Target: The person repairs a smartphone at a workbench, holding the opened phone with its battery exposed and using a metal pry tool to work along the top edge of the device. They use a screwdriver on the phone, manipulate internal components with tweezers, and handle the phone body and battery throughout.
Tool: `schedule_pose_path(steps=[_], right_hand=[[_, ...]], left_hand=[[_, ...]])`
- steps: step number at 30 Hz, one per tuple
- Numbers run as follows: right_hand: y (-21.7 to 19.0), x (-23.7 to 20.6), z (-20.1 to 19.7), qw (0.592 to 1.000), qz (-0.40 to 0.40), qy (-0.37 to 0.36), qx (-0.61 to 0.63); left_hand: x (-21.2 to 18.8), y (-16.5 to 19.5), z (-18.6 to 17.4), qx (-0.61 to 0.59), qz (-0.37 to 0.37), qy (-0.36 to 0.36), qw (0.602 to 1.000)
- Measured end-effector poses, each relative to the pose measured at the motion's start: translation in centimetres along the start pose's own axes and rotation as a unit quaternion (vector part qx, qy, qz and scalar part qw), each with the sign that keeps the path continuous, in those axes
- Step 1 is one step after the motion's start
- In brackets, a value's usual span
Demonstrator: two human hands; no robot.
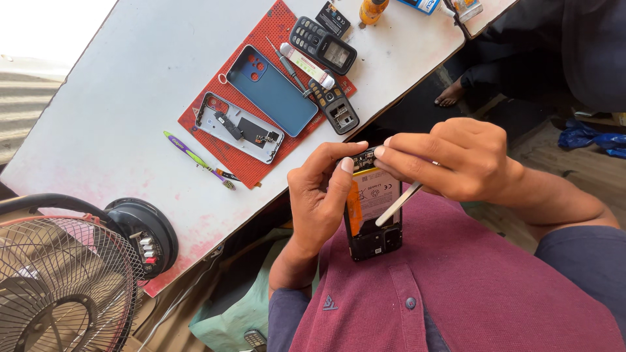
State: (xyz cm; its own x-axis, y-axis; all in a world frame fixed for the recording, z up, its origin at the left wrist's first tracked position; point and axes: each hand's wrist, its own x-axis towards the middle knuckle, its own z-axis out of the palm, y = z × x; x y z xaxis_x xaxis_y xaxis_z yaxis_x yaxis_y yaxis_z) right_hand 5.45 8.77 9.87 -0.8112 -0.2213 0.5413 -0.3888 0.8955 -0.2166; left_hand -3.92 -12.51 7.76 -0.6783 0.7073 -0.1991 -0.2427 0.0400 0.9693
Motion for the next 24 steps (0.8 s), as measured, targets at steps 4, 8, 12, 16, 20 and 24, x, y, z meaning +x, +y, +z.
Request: schedule_pose_path(steps=[4,8,12,16,20,24], right_hand=[[0.11,0.53,0.20,0.998,-0.046,0.001,-0.036],[0.29,0.73,0.26,0.996,-0.073,-0.008,-0.059],[0.25,0.84,0.54,0.996,-0.069,-0.004,-0.054],[0.11,0.86,0.38,0.998,-0.052,-0.010,-0.034],[0.12,0.95,0.37,0.998,-0.056,-0.016,-0.034],[0.09,0.99,0.52,0.997,-0.063,-0.020,-0.043]], left_hand=[[-0.10,-0.06,0.00,-0.005,0.008,0.003,1.000],[-0.08,-0.17,-0.03,-0.028,0.002,0.008,1.000],[-0.08,-0.08,-0.01,-0.017,0.002,0.014,1.000],[-0.23,0.22,0.07,0.010,-0.007,0.025,1.000],[-0.07,0.31,0.10,0.027,0.006,0.029,0.999],[0.02,0.32,0.16,0.026,0.003,0.031,0.999]])
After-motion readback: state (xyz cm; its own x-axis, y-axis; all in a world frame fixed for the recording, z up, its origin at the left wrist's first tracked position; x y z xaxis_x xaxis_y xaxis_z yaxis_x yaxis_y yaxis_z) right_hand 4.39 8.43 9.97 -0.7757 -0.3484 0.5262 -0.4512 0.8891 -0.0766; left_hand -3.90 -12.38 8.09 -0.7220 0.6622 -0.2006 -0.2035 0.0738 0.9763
